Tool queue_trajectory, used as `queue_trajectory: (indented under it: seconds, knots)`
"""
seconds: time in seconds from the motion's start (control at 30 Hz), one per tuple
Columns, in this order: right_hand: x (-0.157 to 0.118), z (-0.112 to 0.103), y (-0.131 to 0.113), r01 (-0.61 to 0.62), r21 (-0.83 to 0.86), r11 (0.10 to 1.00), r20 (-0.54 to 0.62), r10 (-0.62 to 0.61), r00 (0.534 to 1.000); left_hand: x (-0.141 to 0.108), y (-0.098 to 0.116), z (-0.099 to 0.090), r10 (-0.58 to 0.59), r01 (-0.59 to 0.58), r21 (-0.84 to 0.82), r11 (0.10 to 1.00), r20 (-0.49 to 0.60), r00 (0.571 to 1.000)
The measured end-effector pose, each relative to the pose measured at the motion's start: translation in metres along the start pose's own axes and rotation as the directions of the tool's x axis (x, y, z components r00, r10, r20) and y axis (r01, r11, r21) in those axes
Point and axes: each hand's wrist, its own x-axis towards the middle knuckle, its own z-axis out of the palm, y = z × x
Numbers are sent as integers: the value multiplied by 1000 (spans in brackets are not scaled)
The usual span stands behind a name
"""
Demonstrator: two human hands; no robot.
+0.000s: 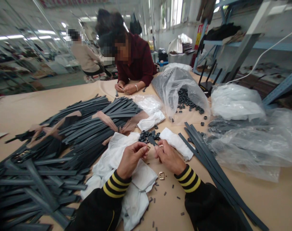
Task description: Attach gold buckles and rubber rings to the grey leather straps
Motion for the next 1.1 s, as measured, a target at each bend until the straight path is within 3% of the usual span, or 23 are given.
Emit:
queue_trajectory:
  seconds: [0.17,0.33,0.43,0.6,0.7,0.83,0.9,1.0,1.1]
  knots:
    - [-1,-2,5,-7,118,993,184,-15,983,1,7,-6,41,-40,55,998,-7,999]
    - [-3,-8,0,-81,294,952,300,-12,954,5,7,-15,-47,40,-169,985,-36,998]
    - [-4,-14,-2,-117,354,928,371,-24,928,5,9,-18,-130,143,-313,939,61,990]
    - [-6,-18,-6,-91,369,925,429,-83,899,1,9,-17,-243,377,-479,793,319,916]
    - [-7,-18,-7,-65,371,926,426,-108,898,-1,6,-12,-223,415,-530,740,389,894]
    - [-8,-18,-7,-44,376,925,426,-130,895,-4,4,-6,-170,403,-596,694,409,897]
    - [-8,-20,-6,-54,361,931,448,-122,886,-5,4,-6,-137,407,-595,693,447,884]
    - [-9,-25,-5,-45,286,957,497,-108,861,-6,1,-6,-105,433,-518,738,546,831]
    - [-10,-29,-6,-2,217,976,508,-111,854,-5,-7,-4,-158,447,-425,787,563,811]
